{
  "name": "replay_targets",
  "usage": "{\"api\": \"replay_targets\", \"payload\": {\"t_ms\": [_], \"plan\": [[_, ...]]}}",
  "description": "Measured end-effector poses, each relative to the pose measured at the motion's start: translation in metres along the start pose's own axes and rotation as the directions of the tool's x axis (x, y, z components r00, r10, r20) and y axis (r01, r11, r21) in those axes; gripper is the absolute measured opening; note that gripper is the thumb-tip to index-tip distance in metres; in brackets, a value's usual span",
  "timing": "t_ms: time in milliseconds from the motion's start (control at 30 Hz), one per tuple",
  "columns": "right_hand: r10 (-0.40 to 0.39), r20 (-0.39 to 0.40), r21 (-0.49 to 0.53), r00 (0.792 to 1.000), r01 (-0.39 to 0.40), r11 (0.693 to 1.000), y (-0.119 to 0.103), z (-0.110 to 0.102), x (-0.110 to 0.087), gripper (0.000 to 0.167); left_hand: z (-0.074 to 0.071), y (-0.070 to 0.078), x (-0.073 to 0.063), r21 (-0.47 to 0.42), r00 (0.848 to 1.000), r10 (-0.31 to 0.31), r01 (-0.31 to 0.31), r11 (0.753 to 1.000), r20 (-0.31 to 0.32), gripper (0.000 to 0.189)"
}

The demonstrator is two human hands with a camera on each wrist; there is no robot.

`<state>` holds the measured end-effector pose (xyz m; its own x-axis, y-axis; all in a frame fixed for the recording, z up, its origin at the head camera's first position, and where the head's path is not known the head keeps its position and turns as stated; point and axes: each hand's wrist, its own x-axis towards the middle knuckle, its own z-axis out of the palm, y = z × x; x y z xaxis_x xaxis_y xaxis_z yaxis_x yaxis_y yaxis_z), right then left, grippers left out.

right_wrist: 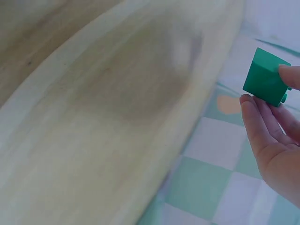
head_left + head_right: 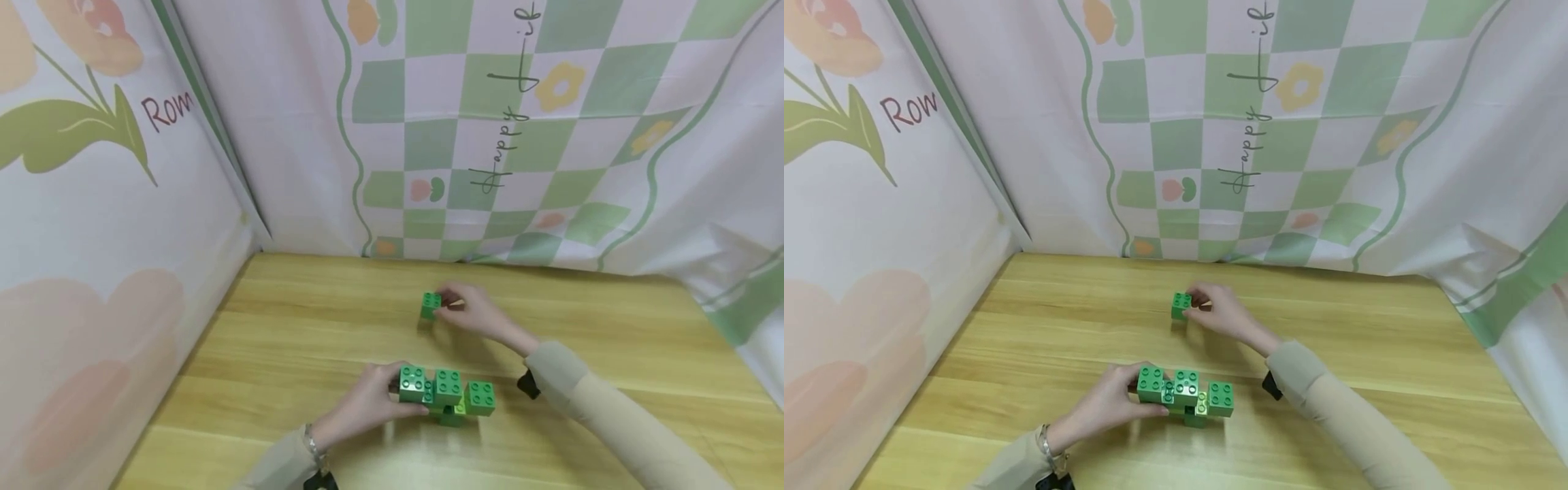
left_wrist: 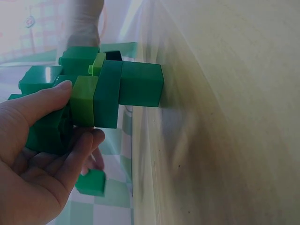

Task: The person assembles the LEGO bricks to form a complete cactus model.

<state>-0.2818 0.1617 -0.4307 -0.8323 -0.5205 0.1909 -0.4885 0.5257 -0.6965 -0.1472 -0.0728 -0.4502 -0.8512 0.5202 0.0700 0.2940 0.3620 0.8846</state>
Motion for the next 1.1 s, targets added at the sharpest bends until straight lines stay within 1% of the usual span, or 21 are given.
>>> {"api": "replay_targets", "payload": {"t_ms": [167, 333, 467, 667, 867, 1000, 1100], "plan": [[-0.025, -0.004, 0.023, 1.0, 0.025, 0.999, -0.019, -0.011, -0.015, 0.035, 0.0, 0.002, -0.001, -0.009, 1.0, -0.003, 0.003, 1.0, 0.004, 0.04], [-0.057, -0.016, 0.005, 0.998, 0.057, 0.998, -0.039, -0.02, -0.031, 0.034, -0.001, 0.002, -0.002, -0.029, 1.0, -0.015, 0.015, 0.999, 0.003, 0.041], [-0.09, -0.024, -0.008, 0.996, 0.09, 0.996, -0.053, -0.028, -0.047, 0.033, 0.0, 0.003, -0.002, -0.023, 1.0, -0.019, 0.019, 1.0, 0.006, 0.041], [-0.197, -0.076, -0.046, 0.978, 0.194, 0.98, -0.07, -0.039, -0.073, 0.033, 0.001, 0.002, 0.0, -0.022, 1.0, -0.014, 0.014, 1.0, 0.005, 0.042], [-0.277, -0.076, -0.065, 0.958, 0.272, 0.96, -0.083, -0.043, -0.092, 0.035, 0.0, 0.001, 0.001, -0.039, 1.0, -0.014, 0.015, 0.999, 0.012, 0.042], [-0.295, -0.078, -0.054, 0.952, 0.291, 0.955, -0.088, -0.042, -0.102, 0.038, 0.001, 0.001, 0.0, -0.051, 1.0, 0.007, -0.006, 0.999, 0.02, 0.043], [-0.308, -0.075, -0.048, 0.948, 0.305, 0.951, -0.091, -0.039, -0.107, 0.038, 0.003, 0.001, 0.0, -0.044, 1.0, 0.011, -0.01, 0.999, 0.013, 0.043]]}}
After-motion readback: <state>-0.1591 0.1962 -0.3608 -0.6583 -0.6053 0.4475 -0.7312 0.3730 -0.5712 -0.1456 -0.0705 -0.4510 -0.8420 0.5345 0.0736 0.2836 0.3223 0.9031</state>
